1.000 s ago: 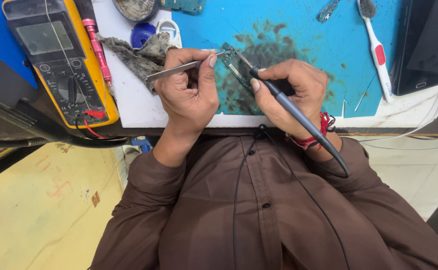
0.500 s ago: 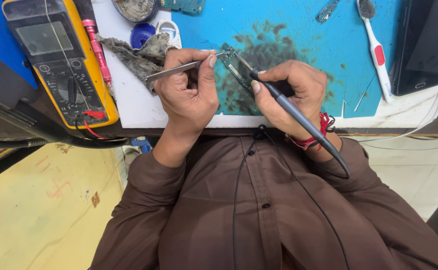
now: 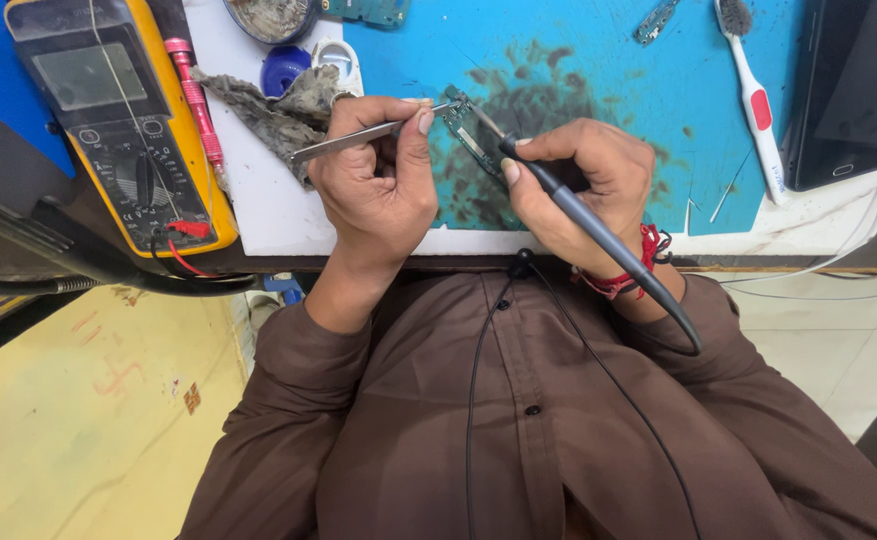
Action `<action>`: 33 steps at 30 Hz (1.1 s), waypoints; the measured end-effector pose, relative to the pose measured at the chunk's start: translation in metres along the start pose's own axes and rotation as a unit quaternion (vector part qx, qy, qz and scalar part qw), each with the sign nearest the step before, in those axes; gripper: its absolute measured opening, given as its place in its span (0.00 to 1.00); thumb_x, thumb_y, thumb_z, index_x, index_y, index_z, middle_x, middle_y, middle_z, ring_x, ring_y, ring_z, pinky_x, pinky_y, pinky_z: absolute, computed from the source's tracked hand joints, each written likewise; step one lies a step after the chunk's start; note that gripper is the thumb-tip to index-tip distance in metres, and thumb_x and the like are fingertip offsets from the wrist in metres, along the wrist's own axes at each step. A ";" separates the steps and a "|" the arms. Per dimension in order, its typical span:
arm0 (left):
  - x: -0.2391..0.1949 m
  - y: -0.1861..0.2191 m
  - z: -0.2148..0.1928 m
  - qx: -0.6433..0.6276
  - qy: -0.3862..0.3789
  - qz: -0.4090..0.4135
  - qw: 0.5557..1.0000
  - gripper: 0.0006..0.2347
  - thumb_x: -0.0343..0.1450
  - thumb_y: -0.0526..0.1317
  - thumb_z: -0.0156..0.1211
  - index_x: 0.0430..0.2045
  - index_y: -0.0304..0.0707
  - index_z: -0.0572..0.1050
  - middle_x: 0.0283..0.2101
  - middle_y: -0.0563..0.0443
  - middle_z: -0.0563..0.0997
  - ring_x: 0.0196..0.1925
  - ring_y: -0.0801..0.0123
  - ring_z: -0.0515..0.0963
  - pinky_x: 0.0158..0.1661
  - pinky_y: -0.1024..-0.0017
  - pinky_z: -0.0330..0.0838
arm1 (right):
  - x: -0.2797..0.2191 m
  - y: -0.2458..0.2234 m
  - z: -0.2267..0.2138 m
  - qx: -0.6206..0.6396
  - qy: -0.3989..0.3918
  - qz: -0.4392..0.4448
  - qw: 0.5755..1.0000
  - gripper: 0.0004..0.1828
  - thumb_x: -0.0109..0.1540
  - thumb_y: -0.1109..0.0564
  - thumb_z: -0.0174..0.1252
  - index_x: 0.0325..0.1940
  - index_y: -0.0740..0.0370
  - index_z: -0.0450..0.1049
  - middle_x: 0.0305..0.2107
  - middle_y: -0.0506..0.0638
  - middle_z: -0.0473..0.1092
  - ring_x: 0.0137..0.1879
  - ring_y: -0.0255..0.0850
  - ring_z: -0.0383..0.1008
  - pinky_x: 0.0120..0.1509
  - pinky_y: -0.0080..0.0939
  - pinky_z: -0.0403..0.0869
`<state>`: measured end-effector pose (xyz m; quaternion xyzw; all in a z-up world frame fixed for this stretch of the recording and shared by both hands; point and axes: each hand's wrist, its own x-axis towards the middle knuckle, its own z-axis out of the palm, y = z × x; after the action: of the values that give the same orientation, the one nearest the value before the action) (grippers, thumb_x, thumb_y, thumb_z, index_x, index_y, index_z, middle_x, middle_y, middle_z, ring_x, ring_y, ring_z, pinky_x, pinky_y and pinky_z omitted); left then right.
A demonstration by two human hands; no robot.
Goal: The person uses a soldering iron and tweezers to solder components on a small circuit board. They repeatedly apply heat and solder to specific points while holding the board steady, occasionally repositioning the board to access different areas.
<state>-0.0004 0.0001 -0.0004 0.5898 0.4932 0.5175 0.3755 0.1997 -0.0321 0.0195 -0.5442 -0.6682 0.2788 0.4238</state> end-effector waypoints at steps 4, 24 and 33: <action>0.000 0.000 0.000 0.001 0.001 -0.001 1.000 0.04 0.79 0.31 0.63 0.40 0.32 0.74 0.29 0.57 0.78 0.22 0.88 0.68 0.22 0.85 0.57 | 0.000 -0.001 -0.001 0.001 -0.005 -0.001 1.000 0.08 0.62 0.64 0.70 0.40 0.66 0.77 0.30 0.51 0.75 0.31 0.36 0.75 0.36 0.33 0.69; -0.004 -0.005 -0.002 -0.050 0.005 0.022 0.999 0.05 0.82 0.31 0.62 0.46 0.31 0.72 0.41 0.47 0.84 0.33 0.82 0.78 0.33 0.84 0.71 | -0.007 -0.006 0.000 0.117 0.053 0.060 0.990 0.10 0.70 0.60 0.62 0.55 0.67 0.75 0.39 0.53 0.78 0.40 0.34 0.78 0.45 0.34 0.75; -0.008 -0.006 -0.004 -0.091 0.016 0.026 0.995 0.05 0.81 0.33 0.60 0.46 0.32 0.70 0.43 0.44 0.84 0.27 0.82 0.76 0.29 0.85 0.70 | -0.006 -0.013 -0.033 -0.128 -0.091 -0.110 0.982 0.25 0.55 0.63 0.67 0.57 0.65 0.75 0.42 0.56 0.75 0.49 0.55 0.75 0.58 0.52 0.72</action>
<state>-0.0049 -0.0070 -0.0073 0.5575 0.4346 0.5794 0.4056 0.2226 -0.0439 0.0447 -0.4899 -0.7896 0.1912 0.3162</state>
